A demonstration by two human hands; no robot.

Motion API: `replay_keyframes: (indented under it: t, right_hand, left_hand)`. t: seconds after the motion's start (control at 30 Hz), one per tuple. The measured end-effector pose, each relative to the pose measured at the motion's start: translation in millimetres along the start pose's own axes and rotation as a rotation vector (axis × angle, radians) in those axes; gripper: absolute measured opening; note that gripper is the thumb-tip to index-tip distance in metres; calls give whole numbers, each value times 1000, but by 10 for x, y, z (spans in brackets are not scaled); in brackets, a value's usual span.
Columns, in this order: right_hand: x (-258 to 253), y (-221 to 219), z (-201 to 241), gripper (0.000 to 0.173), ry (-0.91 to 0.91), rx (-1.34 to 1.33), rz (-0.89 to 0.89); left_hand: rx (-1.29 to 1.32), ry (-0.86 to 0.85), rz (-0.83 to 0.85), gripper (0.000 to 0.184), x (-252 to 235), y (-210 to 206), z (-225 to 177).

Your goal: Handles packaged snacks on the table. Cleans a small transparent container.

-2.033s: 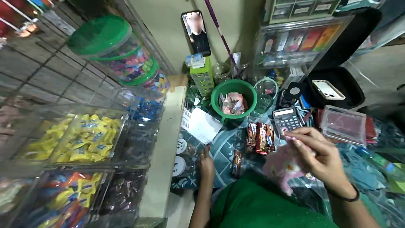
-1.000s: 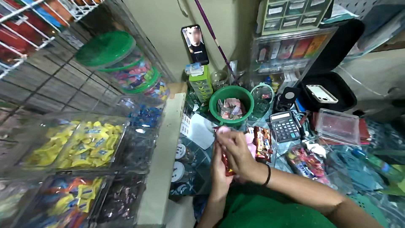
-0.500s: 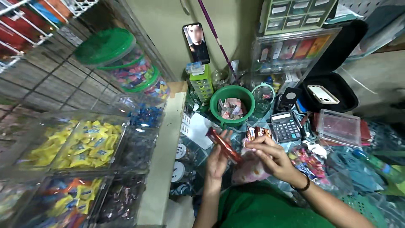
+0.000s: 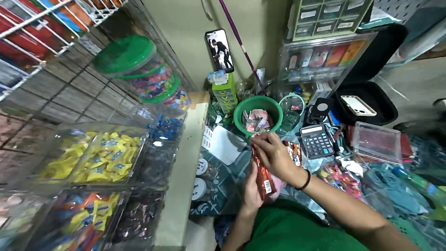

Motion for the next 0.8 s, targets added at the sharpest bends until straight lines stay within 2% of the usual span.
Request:
replay_keyframes:
  t: [0.03,0.13,0.23,0.33,0.4,0.47,0.5,0.6,0.63,0.73,0.8]
  right_hand:
    - [-14,-25,-6,26,-20,-3,7]
    - [205,-209,79,30,-5,-13,59]
    - [577,-334,155,32,57,-35,112]
    - [936,-385,284,30,189,-131,247]
    - [1136,-387,301,26,250,-224,385]
    - [1234,-288,209,23,221,-269,500]
    - [1218,-144,148,23,173,-275,489]
    - [970,717,63,30,16,-199,224]
    - [890,1082,87,31,-24,-153,107]
    - [882,2057,241,30,-88,7,-234]
    - [988,2414,336,31,-102,72,-384]
  left_hand:
    - [-14,-27,4,54,-8,-6,-35]
    - [-6,-85,-80,44,-49,69,-121]
    - [82,-143,-19,54,-118,84,-192]
    - [142,-142,-140,46,-157,264,-266]
    - [82,-159,-223,43,-207,408,-372]
    - [68,-171,-268,44,-271,512,-512]
    - [38,-162,-294,44,-306,573,-564]
    - [-228,-97,-388,42,-419,693,-559]
    - [-354,-70,-365,42,-454,637,-509]
    - [-780,15,-168,48,-568,284,-204]
    - [-1022,48,-14,49,-671,19,100]
Point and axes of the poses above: each hand's wrist, its own x-axis away from the middle knuckle, its own y-axis out of the back of the hand, z = x × y, the point moved 10 cm from there along -x, towards the middle knuckle, and after that the axes turned 9 degrees about -x, right-handed, at the moved point
